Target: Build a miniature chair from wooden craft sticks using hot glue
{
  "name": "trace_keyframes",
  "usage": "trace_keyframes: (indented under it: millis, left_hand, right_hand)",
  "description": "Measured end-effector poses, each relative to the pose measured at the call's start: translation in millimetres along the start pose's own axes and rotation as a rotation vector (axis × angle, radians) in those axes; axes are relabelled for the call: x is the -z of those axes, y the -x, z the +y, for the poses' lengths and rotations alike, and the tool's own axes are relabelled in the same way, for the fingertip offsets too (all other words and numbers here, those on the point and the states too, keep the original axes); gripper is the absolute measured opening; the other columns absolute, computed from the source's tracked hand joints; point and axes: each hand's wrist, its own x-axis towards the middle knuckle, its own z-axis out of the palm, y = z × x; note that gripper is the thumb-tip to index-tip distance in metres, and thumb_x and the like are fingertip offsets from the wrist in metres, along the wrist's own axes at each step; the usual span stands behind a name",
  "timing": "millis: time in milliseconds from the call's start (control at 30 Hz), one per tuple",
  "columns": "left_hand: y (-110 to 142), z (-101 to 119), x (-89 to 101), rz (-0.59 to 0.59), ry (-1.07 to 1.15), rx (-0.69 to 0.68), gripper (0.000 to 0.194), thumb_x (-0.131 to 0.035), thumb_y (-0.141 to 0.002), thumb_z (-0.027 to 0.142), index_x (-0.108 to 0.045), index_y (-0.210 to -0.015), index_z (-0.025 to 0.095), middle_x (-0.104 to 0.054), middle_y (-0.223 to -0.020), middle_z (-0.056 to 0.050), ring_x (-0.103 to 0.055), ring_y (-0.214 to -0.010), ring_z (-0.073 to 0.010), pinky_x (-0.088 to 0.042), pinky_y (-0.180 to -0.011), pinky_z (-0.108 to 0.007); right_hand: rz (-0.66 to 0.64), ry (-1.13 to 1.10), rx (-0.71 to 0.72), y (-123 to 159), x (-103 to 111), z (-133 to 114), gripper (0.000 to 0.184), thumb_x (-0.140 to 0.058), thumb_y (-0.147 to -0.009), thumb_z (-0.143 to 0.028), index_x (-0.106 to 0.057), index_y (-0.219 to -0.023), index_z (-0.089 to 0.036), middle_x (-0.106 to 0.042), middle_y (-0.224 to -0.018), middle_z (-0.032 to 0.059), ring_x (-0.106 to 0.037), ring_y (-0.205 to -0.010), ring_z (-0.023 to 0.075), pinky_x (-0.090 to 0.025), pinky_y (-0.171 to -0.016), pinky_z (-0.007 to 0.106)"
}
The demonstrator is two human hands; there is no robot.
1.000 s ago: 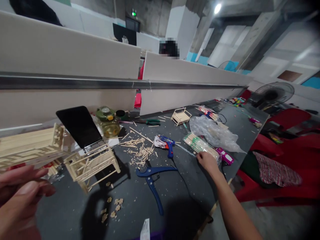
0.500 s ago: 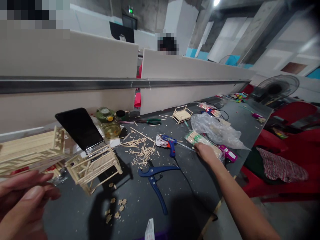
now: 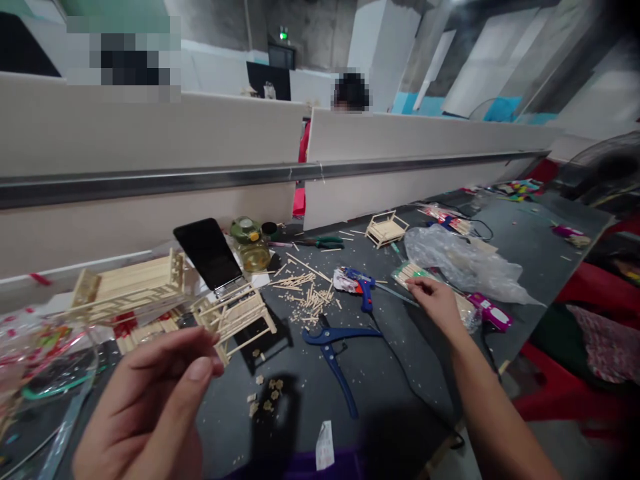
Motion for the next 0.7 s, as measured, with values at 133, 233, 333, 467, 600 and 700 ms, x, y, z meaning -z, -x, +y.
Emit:
trace_keyframes:
  millis: [133,233,333,467,600,700]
  left_hand:
    - [-9.5,70.4,-65.5,-0.075,0.015,-0.016,0.024,-0.068,-0.083,0.028,-0.067,-0.107,0.027,-0.068,-0.102,0.000,-0.062,-0.089,-0.0157,-0.051,-0.075,-0.023]
    - [3.4,57.6,-70.5,-0.375,-0.103,-0.032,0.028,-0.063,-0.087,0.029,-0.065,-0.115,0.027,-0.067,-0.107,-0.004,-0.063,-0.087,-0.0172,-0.052,-0.073,-0.026]
    - [13.9,36.7,-77.4,-0.531,-0.186,-0.130,0.033,-0.058,-0.090,0.024,-0.061,-0.123,0.028,-0.065,-0.109,-0.005,-0.063,-0.087,-0.0166,-0.052,-0.073,-0.026]
    - [20.6,22.9,-99.5,-0.515,-0.230,-0.255,0.024,-0.057,-0.090,0.018,-0.067,-0.111,0.025,-0.064,-0.095,-0.005,-0.063,-0.084,-0.0154,-0.051,-0.072,-0.025]
    - [18.9,17.2,-107.6,-0.570,-0.210,-0.173,0.018,-0.058,-0.090,0.020,-0.071,-0.102,0.024,-0.066,-0.085,-0.003,-0.064,-0.078,-0.0151,-0.051,-0.068,-0.024]
    - [11.9,21.7,-98.7,-0.590,-0.176,-0.056,0.018,-0.062,-0.088,0.023,-0.071,-0.104,0.025,-0.067,-0.080,-0.001,-0.064,-0.071,-0.0140,-0.051,-0.061,-0.022]
  right_hand:
    - [-0.077,-0.894,-0.208,33.2,-15.8,-70.8,0.026,-0.071,-0.071,-0.035,-0.066,-0.089,-0.017,-0.054,-0.063,-0.0030,-0.043,-0.050,0.0091,-0.030,-0.041,0.018]
    - [-0.306,-1.044,-0.195,63.7,-33.4,-130.4,0.020,-0.072,-0.074,-0.032,-0.067,-0.088,-0.018,-0.052,-0.056,-0.0050,-0.041,-0.047,0.0069,-0.029,-0.041,0.016]
    - [-0.432,-1.005,-0.095,93.4,-49.1,-172.3,0.018,-0.071,-0.078,-0.033,-0.068,-0.085,-0.017,-0.055,-0.058,-0.0040,-0.044,-0.047,0.0058,-0.033,-0.042,0.015]
    - [-0.522,-1.088,-0.124,122.7,-62.3,-186.0,0.025,-0.071,-0.077,-0.040,-0.064,-0.084,-0.016,-0.054,-0.060,-0.0039,-0.044,-0.046,0.0056,-0.035,-0.040,0.015]
    - [-0.506,-1.078,-0.186,132.0,-66.5,-174.3,0.032,-0.070,-0.077,-0.044,-0.060,-0.093,-0.018,-0.054,-0.064,-0.0036,-0.045,-0.045,0.0071,-0.035,-0.036,0.016]
    - [-0.485,-0.914,-0.072,127.8,-66.3,-160.3,0.030,-0.062,-0.084,-0.041,-0.060,-0.105,-0.020,-0.058,-0.072,-0.0010,-0.053,-0.051,0.0108,-0.040,-0.041,0.020]
